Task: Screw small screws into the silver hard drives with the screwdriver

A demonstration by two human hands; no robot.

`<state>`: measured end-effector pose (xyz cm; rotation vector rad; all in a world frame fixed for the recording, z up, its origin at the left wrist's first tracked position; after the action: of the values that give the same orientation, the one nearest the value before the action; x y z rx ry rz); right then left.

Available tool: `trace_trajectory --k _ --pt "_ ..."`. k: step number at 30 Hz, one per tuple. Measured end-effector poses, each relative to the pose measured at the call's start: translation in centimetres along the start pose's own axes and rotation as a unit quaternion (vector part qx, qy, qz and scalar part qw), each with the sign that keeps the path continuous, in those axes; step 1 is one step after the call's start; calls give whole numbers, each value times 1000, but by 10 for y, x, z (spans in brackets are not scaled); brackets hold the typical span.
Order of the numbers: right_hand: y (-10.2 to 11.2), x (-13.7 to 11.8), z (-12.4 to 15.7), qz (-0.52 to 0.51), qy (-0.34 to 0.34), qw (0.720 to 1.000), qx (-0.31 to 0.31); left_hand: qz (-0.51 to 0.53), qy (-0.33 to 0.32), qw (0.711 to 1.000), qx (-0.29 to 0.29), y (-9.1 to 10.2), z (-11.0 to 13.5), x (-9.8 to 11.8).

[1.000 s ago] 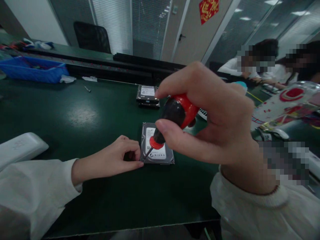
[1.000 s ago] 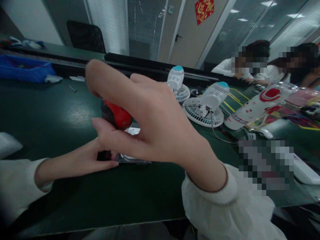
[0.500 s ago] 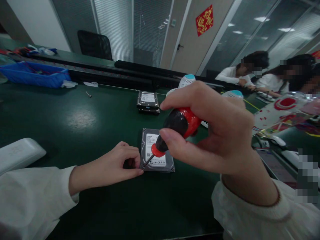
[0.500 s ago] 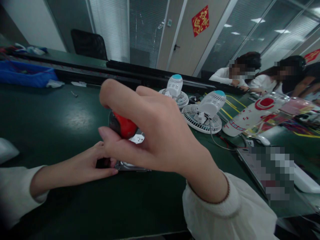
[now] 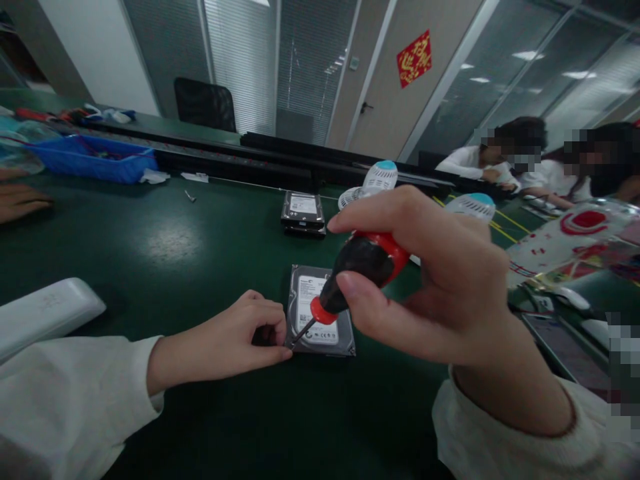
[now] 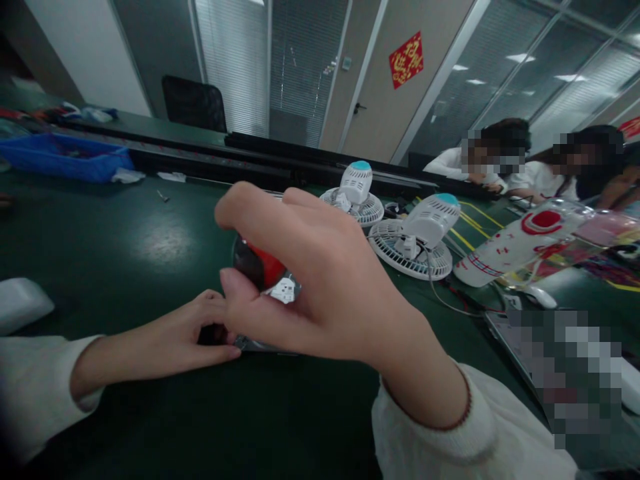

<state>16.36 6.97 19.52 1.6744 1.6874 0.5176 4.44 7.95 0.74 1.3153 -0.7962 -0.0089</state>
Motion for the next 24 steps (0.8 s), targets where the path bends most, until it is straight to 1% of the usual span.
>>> trace_trajectory --k 3,6,10,14,18,21,24 --pt "-1 1 0 -23 7 1000 -4 1 -3 1000 -8 -2 0 0" --pt "-1 -2 -2 -16 21 1000 -6 4 1 1000 -8 0 0 1" --pt "1 -1 -1 7 16 1000 3 4 18 1000 -8 3 -1 1" --pt "1 2 0 -12 17 1000 3 2 25 999 -22 2 -1 1" --pt "0 -1 -1 -14 36 999 3 2 11 1000 -13 3 -1 3" --pt "1 -1 -1 6 29 1000 10 2 12 1000 -8 3 -1 3" --pt "0 0 -1 -4 28 1000 5 6 12 1000 -8 2 0 2"
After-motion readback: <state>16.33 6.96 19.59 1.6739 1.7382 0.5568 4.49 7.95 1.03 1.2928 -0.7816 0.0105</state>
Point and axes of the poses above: each hand's wrist, its own z-axis away from the middle knuckle, its own y-axis out of the back of the hand, x = y × z, the point moved 9 cm from there along -z, towards the middle knuckle, and after that the axes turned 15 degrees about -z, right-handed, at the moved point
